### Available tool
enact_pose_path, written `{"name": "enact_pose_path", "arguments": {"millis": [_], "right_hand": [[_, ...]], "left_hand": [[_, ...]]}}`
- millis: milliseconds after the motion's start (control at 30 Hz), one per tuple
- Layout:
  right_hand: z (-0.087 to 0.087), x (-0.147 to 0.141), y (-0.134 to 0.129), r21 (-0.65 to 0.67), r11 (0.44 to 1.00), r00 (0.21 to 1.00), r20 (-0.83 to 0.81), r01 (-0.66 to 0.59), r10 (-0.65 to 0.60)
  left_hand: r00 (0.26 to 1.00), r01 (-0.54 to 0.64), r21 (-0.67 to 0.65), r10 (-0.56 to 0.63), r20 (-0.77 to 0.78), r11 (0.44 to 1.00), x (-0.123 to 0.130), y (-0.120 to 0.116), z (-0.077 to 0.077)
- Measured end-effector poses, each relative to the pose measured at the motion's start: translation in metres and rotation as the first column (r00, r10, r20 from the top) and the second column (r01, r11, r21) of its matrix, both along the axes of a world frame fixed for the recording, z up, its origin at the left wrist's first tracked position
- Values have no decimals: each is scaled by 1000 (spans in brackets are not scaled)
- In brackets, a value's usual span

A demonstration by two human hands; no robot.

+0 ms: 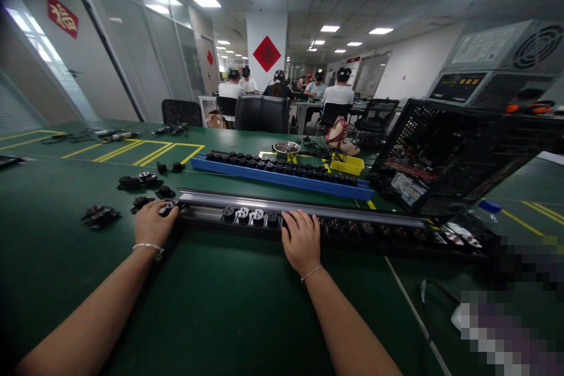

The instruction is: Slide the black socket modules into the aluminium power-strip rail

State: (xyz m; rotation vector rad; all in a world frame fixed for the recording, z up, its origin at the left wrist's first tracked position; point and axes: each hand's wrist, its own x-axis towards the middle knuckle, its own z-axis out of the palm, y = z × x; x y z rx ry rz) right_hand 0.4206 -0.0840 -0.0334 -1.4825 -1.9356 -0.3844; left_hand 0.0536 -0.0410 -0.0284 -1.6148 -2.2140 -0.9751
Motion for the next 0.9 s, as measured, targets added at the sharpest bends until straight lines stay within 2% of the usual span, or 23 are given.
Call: {"name": "enact_pose_path", "arguments": {"millis": [233, 333, 533, 900], "right_hand": [[-1, 1, 0, 4, 1000, 1000, 14, -6, 6], [0, 1, -1, -13, 1000, 1000, 10, 2, -2], [1, 0, -3, -29, 1000, 1000, 15, 7, -6], [1, -1, -4, -38, 999, 1000, 21, 12, -12]], "left_hand": [[998, -35, -26, 36, 55, 999, -10, -1, 5], [990, -55, -117, 69, 122, 992, -12, -4, 11], [951, -140, -305, 214, 225, 942, -18, -8, 18], [926, -192, -331, 283, 252, 924, -32, -3, 21]]}}
